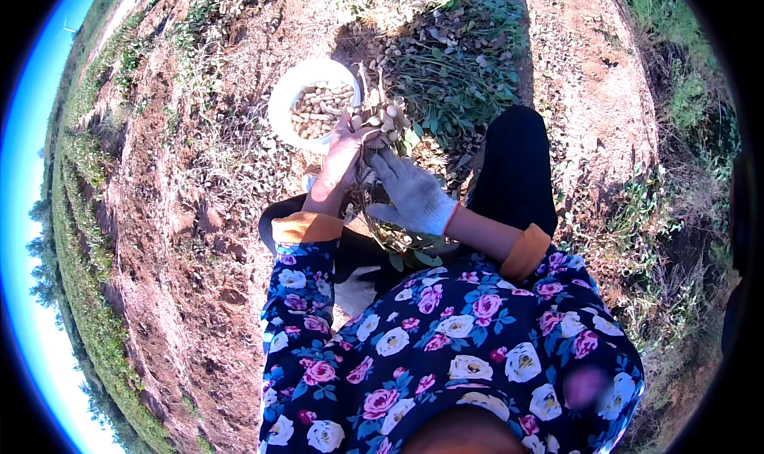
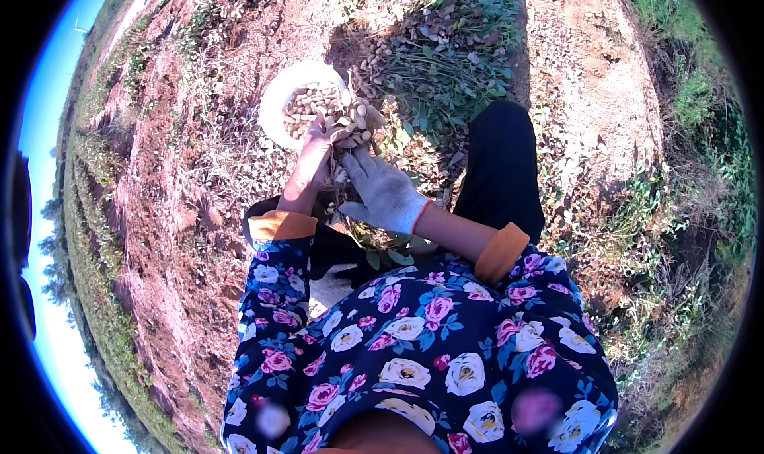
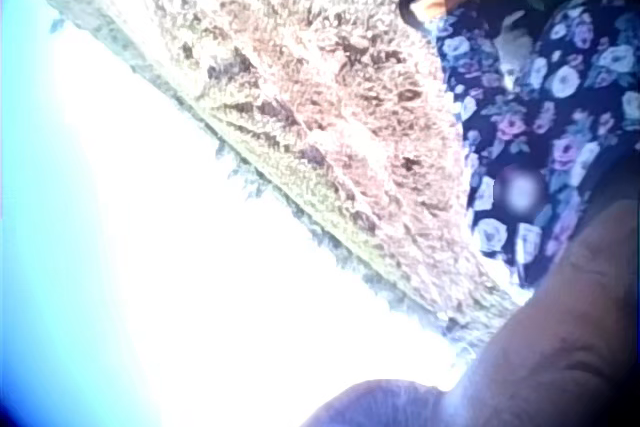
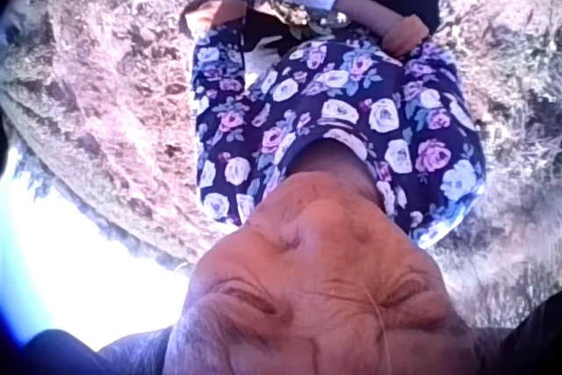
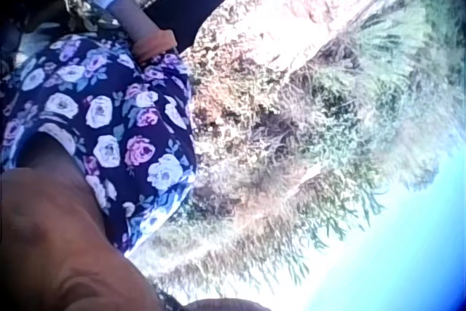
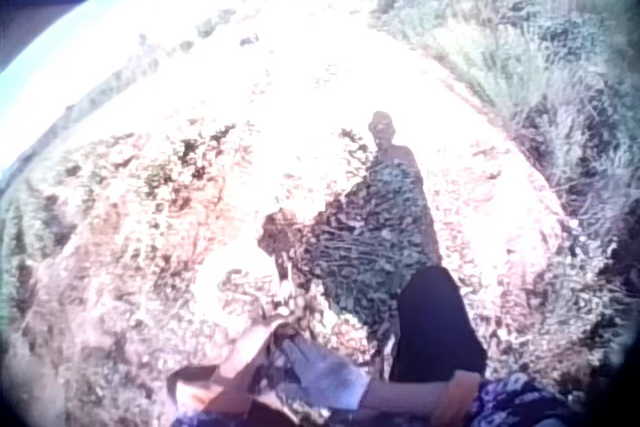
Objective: The person sits on the ground in a field and manually shells peanuts by hand. They pull the peanuts off the stems and place them into a white bucket, discarding the stems onto the ground.
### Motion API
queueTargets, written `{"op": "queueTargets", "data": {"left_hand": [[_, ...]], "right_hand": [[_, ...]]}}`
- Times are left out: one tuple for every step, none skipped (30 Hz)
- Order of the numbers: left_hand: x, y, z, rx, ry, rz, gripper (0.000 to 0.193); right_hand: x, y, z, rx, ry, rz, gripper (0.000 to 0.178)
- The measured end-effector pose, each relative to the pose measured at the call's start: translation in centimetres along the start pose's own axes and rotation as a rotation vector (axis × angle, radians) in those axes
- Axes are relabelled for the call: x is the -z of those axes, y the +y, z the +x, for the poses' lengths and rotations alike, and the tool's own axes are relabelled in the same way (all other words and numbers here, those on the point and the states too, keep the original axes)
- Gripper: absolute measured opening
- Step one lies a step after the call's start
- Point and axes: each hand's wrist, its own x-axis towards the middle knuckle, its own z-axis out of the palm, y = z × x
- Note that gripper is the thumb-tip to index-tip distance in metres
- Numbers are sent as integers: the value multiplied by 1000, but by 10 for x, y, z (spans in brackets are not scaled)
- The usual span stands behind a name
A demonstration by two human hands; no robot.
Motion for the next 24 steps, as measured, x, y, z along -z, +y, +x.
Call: {"op": "queueTargets", "data": {"left_hand": [[15, 4, -6, -11, -49, -9, 51], [14, 10, -8, -16, -124, -31, 54], [10, 10, -18, -2, -110, -146, 62], [28, -1, -13, 16, -75, -120, 59], [34, -4, -11, -92, -110, 42, 57], [39, -10, -14, -65, -89, 61, 54], [19, 0, -23, -31, -77, 77, 52], [-2, 12, -33, -2, -67, 92, 51], [-24, 25, -45, -5, -159, -2, 47], [-35, 32, -52, -8, -249, -92, 44], [-32, 28, -51, 72, -165, -139, 42], [-30, 26, -53, 88, -120, -149, 42], [-34, 27, -55, 106, -80, -162, 43], [-38, 28, -58, 123, -38, -175, 43], [-45, 31, -62, 92, -191, -217, 42], [-43, 28, -64, 127, -173, -219, 42], [-39, 24, -66, 163, -155, -219, 42], [-41, 25, -62, 152, -164, -176, 41], [-43, 28, -61, 139, -178, -131, 41], [-30, 22, -53, 196, -200, -152, 40], [-7, 14, -48, 253, -210, -172, 39], [-7, 16, -48, 310, -219, -198, 38], [-23, 17, -49, 185, -38, -163, 35], [-17, 14, -47, 157, -22, -128, 35]], "right_hand": [[12, -6, -1, 43, 15, 127, 51], [23, -4, -6, 72, 30, 227, 50], [32, 2, -9, -26, -55, 407, 42], [27, 11, -19, -257, 11, 701, 39], [32, 15, -18, -452, 94, 1045, 38], [36, 15, -11, -688, 292, 1274, 38], [31, 28, -5, -785, 466, 1332, 35], [19, 51, -3, -624, 487, 1431, 40], [18, 52, 6, -710, 461, 1454, 44], [18, 47, 16, -795, 434, 1480, 48], [22, 38, 25, -837, 364, 1613, 53], [29, 27, 36, -878, 289, 1745, 59], [34, 21, 43, -918, 214, 1871, 65], [32, 21, 47, -909, 147, 1922, 65], [28, 23, 51, -898, 78, 1974, 65], [27, 26, 54, -887, 14, 2018, 66], [31, 26, 53, -872, 27, 2021, 66], [36, 25, 53, -855, 41, 2025, 66], [33, 29, 52, -838, 63, 2030, 67], [31, 33, 52, -821, 85, 2034, 67], [29, 34, 52, -807, 97, 2046, 67], [26, 33, 52, -769, 144, 1979, 69], [23, 31, 51, -730, 190, 1909, 70], [19, 31, 50, -691, 235, 1838, 72]]}}
